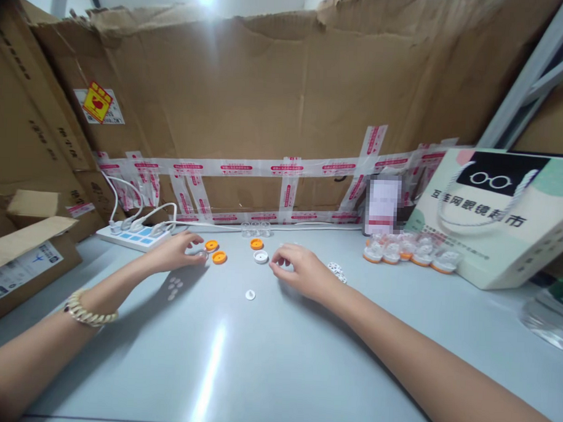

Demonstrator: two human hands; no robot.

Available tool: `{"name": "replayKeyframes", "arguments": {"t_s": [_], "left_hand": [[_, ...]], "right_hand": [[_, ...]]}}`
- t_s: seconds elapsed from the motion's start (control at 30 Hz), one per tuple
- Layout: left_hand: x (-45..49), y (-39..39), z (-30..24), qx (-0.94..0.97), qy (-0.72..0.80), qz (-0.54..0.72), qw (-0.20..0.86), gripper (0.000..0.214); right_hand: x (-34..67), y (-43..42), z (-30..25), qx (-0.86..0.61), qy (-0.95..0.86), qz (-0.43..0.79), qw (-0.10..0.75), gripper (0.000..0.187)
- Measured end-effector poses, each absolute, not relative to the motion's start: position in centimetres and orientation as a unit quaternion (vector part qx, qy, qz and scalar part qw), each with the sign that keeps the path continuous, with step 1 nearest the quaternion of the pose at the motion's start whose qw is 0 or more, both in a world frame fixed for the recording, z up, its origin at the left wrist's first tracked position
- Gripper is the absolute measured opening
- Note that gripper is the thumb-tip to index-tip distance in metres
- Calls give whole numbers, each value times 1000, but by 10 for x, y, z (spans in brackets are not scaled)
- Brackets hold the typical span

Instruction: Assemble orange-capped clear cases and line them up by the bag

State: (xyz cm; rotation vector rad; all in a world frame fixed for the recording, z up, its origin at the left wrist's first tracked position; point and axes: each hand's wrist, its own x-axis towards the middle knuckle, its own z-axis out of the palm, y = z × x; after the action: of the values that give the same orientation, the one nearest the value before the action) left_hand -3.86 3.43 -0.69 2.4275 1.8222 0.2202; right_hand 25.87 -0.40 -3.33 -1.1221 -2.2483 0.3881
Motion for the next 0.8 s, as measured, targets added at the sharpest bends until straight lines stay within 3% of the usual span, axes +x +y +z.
{"name": "replayKeyframes", "arguments": {"t_s": [0.23,0.37,0.8], "left_hand": [[-22,47,-23,861,494,92,79,42],[-21,48,-23,866,485,88,83,36],[-15,48,-28,851,497,136,103,43]], "right_hand": [[257,-4,-35,-421,-850,148,279,14],[258,-4,-35,-415,-852,148,283,13],[259,-2,-39,-404,-858,152,280,11]]}}
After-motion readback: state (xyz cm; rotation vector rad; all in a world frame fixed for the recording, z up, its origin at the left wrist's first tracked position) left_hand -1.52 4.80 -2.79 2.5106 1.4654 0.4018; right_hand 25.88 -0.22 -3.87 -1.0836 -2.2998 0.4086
